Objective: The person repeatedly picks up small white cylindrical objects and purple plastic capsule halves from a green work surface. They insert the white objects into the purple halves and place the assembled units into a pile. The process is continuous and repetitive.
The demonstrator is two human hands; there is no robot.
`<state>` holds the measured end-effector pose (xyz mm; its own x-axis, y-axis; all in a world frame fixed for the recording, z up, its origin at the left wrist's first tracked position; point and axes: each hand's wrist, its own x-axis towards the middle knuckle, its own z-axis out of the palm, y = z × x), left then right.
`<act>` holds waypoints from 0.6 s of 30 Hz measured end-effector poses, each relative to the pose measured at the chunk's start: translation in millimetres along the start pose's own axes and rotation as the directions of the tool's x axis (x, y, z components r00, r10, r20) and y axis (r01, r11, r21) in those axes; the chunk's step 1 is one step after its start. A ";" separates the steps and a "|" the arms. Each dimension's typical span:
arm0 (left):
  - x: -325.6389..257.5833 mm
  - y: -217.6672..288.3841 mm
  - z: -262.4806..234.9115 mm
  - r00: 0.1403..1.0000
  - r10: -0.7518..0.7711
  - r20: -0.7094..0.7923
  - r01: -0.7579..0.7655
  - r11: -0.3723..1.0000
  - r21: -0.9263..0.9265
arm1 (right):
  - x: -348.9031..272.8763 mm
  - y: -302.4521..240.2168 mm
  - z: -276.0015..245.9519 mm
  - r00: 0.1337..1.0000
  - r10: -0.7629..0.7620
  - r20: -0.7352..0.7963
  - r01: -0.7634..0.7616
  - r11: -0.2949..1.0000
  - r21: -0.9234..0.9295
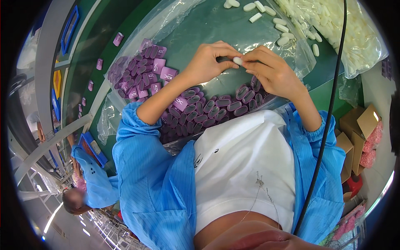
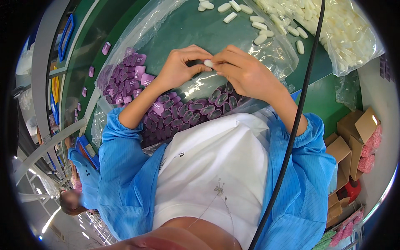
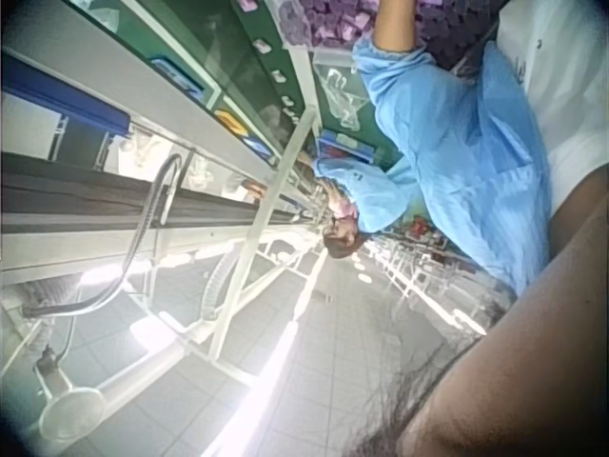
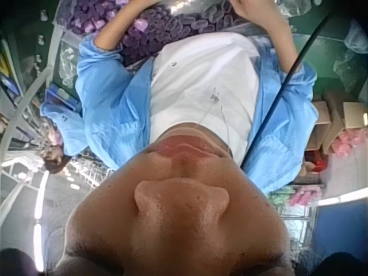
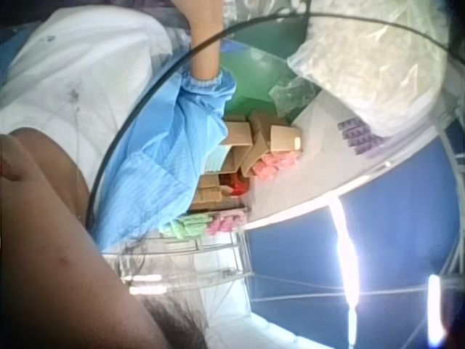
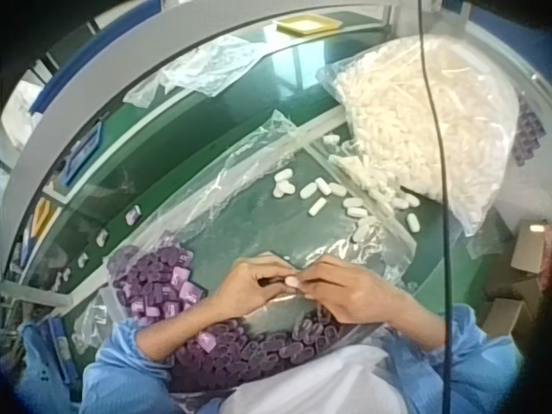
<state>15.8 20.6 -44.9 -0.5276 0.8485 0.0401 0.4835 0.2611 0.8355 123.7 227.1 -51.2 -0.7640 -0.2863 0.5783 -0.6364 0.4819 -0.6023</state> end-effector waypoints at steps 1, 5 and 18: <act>0.3 1.4 -0.1 1.000 0.001 0.005 -0.001 1.000 0.012 | 1.0 0.2 1.8 1.000 0.007 -0.009 -0.007 1.000 0.000; -6.7 4.8 0.3 0.999 0.032 -0.019 -0.031 0.997 0.076 | 7.1 -0.6 7.0 0.999 0.030 -0.030 -0.030 0.999 0.015; -40.1 -173.4 -276.3 0.847 -0.341 -0.407 0.504 0.759 0.413 | 26.6 93.9 -18.8 0.993 0.043 -0.106 -0.091 0.860 -0.503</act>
<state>-239.9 -185.9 -40.0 -0.8962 0.4428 -0.0278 0.3896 0.8155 0.4281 45.6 280.3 -82.1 -0.7754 -0.1760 0.6065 -0.4241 0.8567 -0.2936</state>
